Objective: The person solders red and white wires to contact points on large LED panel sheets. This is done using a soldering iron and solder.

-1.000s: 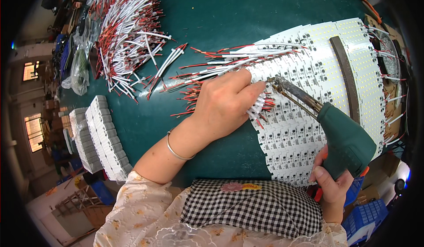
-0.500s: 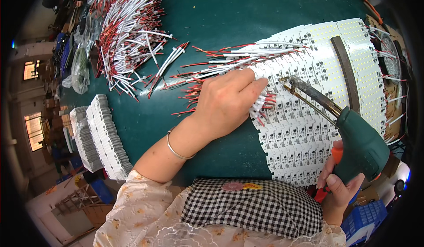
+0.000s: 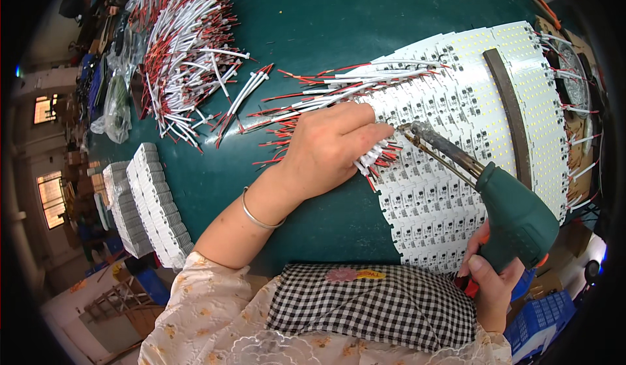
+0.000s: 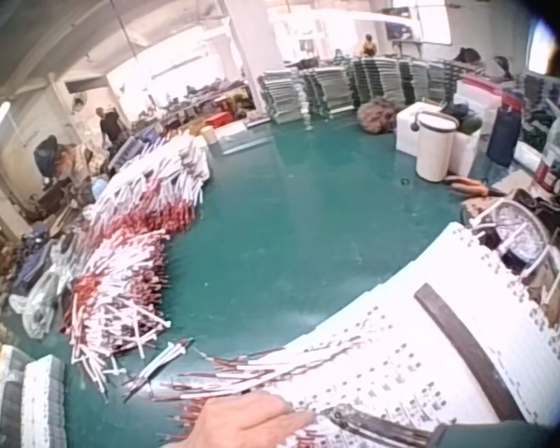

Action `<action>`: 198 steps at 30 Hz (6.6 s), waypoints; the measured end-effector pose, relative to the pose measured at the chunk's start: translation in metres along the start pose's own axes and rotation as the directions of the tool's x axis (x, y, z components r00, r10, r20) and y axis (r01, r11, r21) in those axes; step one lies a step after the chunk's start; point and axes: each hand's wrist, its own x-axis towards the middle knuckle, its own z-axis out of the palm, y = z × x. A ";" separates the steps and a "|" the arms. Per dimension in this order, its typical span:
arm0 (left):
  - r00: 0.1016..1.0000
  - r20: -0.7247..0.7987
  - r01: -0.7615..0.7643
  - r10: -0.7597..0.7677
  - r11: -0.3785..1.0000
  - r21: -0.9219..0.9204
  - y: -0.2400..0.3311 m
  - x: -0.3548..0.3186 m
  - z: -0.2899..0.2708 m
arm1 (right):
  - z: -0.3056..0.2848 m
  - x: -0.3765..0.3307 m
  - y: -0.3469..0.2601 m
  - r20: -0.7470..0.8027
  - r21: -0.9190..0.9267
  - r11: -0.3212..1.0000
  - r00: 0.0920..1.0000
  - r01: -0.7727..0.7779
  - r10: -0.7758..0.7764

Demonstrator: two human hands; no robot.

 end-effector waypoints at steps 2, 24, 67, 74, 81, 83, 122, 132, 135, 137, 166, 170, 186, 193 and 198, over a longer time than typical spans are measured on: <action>1.000 -0.005 0.000 0.000 1.000 0.001 -0.001 -0.001 0.001 | 0.001 0.000 0.000 0.001 -0.018 1.000 1.000 -0.006 0.006; 0.999 0.050 -0.003 -0.001 0.997 0.076 0.005 0.000 -0.005 | -0.001 0.008 -0.009 -0.085 0.108 0.957 0.962 0.269 -0.260; 0.995 -0.065 0.078 -0.074 0.996 0.049 0.013 0.016 0.003 | -0.009 0.011 -0.005 -0.098 0.089 0.962 0.964 0.258 -0.249; 0.996 -0.004 0.094 -0.094 0.991 0.094 0.013 0.016 0.002 | -0.006 0.012 -0.006 -0.069 0.110 0.958 0.963 0.265 -0.259; 0.997 -0.006 0.074 -0.073 0.993 0.097 0.008 0.013 0.003 | -0.003 0.013 -0.009 0.017 0.116 0.981 0.987 0.155 -0.158; 0.998 -0.017 0.063 -0.062 0.996 0.069 0.006 0.013 0.004 | -0.001 0.013 -0.009 0.012 0.098 0.984 0.989 0.148 -0.150; 0.999 0.025 -0.051 0.048 0.992 0.118 0.006 0.015 0.004 | -0.010 0.001 -0.010 0.008 0.102 0.992 0.997 0.076 -0.077; 0.998 0.007 -0.067 0.066 0.989 0.135 0.006 0.014 0.004 | -0.002 0.001 -0.005 -0.027 -0.043 0.997 0.997 0.068 -0.069; 0.997 0.003 -0.074 0.074 0.987 0.139 0.006 0.015 0.004 | -0.012 -0.002 0.002 0.010 -0.139 0.986 0.996 0.090 -0.089; 0.997 0.007 -0.073 0.073 0.986 0.148 0.007 0.015 0.004 | -0.015 -0.004 0.003 0.022 -0.166 0.985 0.999 0.050 -0.047; 0.990 -0.038 0.140 -0.136 0.978 0.153 0.024 0.027 -0.001 | -0.024 0.011 -0.007 -0.104 0.110 0.919 0.924 0.378 -0.368; 0.995 -0.082 0.071 -0.060 0.987 0.142 0.017 0.025 0.008 | -0.020 0.012 -0.007 -0.109 0.092 0.929 0.931 0.358 -0.348; 0.998 -0.053 0.048 -0.041 0.990 0.129 0.017 0.028 0.011 | -0.011 0.011 -0.010 -0.024 0.098 0.977 0.982 0.188 -0.187; 0.998 -0.049 0.041 -0.035 0.991 0.130 0.016 0.028 0.012 | -0.005 0.017 -0.006 0.014 0.043 0.975 0.976 0.218 -0.219; 0.998 -0.043 0.058 -0.052 0.987 0.147 0.019 0.028 0.012 | -0.008 0.019 -0.001 0.026 -0.002 0.971 0.970 0.241 -0.241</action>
